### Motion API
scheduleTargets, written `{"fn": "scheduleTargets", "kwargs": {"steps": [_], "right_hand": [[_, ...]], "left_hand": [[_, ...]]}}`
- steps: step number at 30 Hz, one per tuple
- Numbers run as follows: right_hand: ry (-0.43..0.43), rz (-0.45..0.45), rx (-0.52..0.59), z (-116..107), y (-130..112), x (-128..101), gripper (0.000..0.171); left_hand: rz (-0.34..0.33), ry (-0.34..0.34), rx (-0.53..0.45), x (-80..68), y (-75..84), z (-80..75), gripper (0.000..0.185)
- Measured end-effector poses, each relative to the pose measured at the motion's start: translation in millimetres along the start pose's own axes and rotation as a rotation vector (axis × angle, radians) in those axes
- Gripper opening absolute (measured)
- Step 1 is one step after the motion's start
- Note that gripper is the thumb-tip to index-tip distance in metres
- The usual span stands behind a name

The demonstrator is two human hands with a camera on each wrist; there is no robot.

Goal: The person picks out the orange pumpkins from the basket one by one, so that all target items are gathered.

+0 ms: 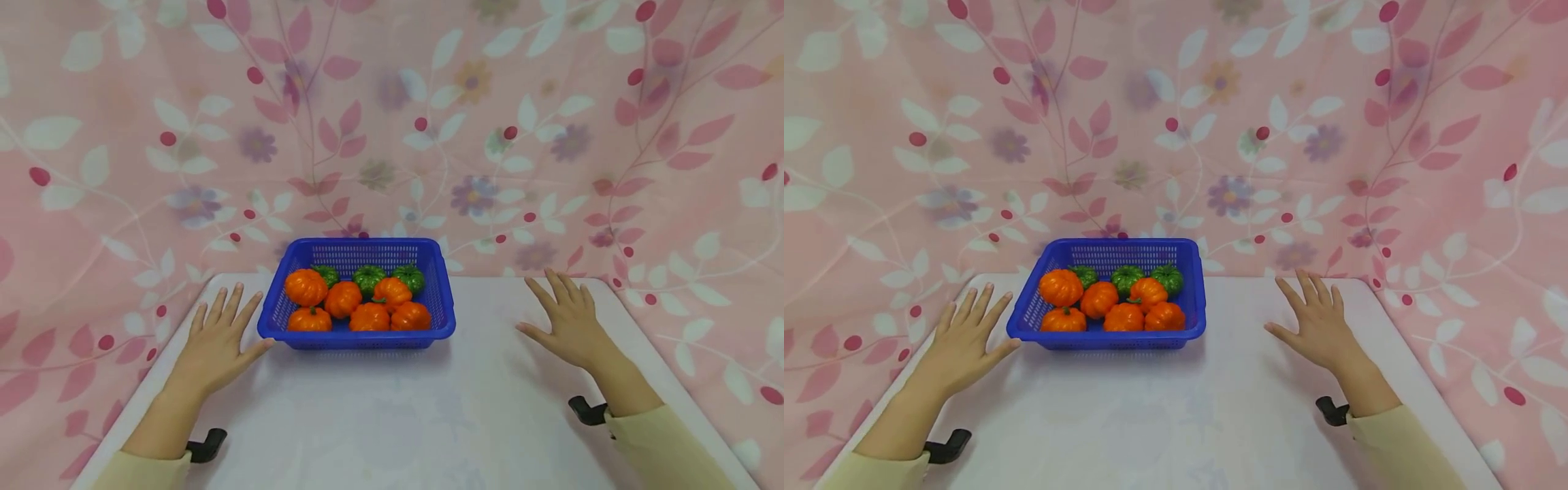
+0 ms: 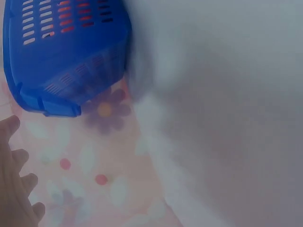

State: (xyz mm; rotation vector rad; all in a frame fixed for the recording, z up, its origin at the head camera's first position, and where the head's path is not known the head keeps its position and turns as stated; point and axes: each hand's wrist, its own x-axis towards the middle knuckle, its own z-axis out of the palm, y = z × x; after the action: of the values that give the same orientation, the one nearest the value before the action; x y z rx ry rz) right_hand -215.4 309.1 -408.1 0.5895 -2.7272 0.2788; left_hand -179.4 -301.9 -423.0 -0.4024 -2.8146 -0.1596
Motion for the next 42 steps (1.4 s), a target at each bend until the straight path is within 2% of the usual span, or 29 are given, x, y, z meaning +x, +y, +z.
{"fn": "scheduleTargets", "kwargs": {"steps": [5, 8, 15, 21, 24, 31, 42], "right_hand": [[0.094, -0.077, 0.062, 4.8, -8.0, 10.6, 0.081], [0.139, -0.117, 0.103, 9.0, -13.3, 16.3, 0.079], [0.176, -0.160, 0.163, 18.9, -29.5, 26.0, 0.076], [0.216, -0.205, 0.209, 23.9, -45.5, 36.6, 0.070], [0.222, -0.207, 0.235, 25.3, -54.9, 41.9, 0.068], [0.175, -0.175, 0.292, 28.1, -80.2, 55.2, 0.063], [0.012, -0.125, 0.394, 42.1, -117.3, 81.7, 0.052]], "left_hand": [[0.021, 0.029, -0.047, 7.2, 5.6, 8.2, 0.086], [0.014, 0.034, -0.109, 12.1, 8.1, 9.0, 0.084], [-0.029, 0.003, -0.333, 24.6, 8.5, 13.4, 0.081], [-0.094, -0.031, -0.400, 28.7, 9.4, 20.2, 0.080], [-0.104, -0.029, -0.424, 30.2, 10.7, 20.9, 0.081], [-0.103, -0.006, -0.470, 31.4, 13.2, 23.4, 0.083], [-0.094, 0.022, -0.471, 33.2, 15.5, 27.8, 0.084]]}}
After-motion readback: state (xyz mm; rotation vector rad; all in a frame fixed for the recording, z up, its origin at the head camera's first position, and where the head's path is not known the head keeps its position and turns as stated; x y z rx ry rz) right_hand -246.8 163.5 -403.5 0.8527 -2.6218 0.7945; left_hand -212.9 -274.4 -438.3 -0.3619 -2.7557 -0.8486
